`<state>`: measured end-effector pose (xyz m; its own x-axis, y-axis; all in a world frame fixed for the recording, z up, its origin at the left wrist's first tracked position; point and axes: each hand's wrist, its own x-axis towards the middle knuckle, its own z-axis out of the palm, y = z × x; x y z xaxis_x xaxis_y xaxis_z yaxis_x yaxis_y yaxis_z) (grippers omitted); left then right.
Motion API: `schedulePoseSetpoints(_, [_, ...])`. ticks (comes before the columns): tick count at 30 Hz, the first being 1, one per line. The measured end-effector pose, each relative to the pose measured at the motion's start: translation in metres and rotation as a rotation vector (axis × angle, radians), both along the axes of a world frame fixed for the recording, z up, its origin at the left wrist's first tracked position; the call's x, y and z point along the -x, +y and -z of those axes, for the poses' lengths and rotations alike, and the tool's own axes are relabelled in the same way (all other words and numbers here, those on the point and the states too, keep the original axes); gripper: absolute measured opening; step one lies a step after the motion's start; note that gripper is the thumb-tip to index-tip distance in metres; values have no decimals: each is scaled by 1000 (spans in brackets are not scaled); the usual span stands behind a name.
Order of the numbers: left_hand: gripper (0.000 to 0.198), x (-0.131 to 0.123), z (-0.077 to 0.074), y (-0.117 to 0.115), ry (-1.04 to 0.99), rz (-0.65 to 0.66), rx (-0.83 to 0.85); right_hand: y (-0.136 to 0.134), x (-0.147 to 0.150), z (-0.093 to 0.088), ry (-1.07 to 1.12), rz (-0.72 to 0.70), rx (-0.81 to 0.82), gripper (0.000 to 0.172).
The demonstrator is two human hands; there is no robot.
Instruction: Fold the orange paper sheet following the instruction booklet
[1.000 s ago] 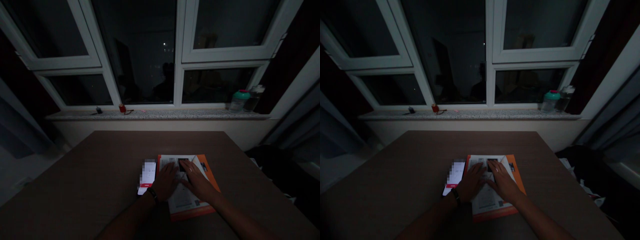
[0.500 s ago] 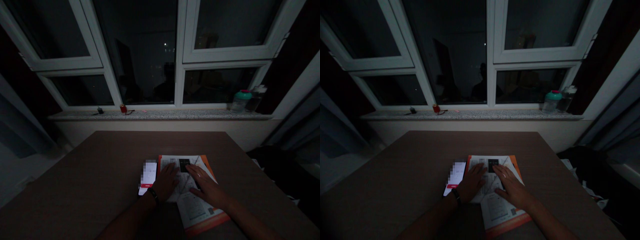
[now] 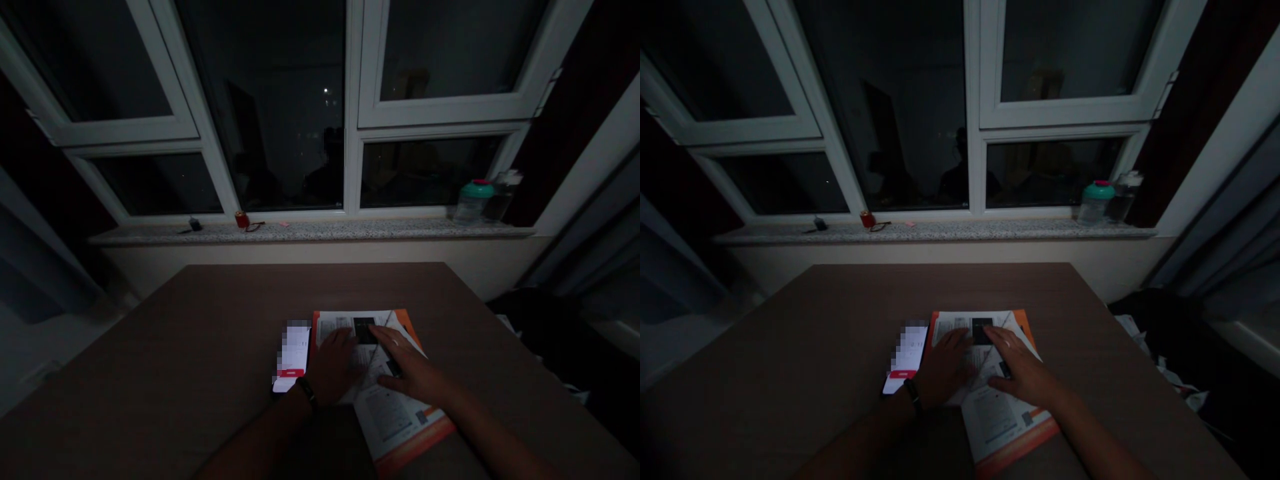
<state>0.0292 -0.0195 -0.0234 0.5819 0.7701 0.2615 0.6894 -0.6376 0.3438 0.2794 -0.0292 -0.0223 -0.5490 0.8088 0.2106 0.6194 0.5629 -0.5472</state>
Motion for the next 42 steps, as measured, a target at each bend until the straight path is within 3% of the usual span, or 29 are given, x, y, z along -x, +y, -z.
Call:
schedulePoseSetpoints(5, [65,-6,-1,-3,38,49,3,2,1,-3,40,3,-20,96])
schedulePoseSetpoints(13, [64,-8,-3,-4,52,53,-11,8,22,-15,75,79,-151,67])
schedulePoseSetpoints(19, [68,-8,-1,-3,69,48,8,16,29,-8,65,108,-161,60])
schedulePoseSetpoints(28, [48,-7,4,-1,41,47,-25,12,23,2,5,84,-193,60])
schedulePoseSetpoints(42, [51,-7,2,-2,58,34,4,-9,-12,3,-81,45,-151,63])
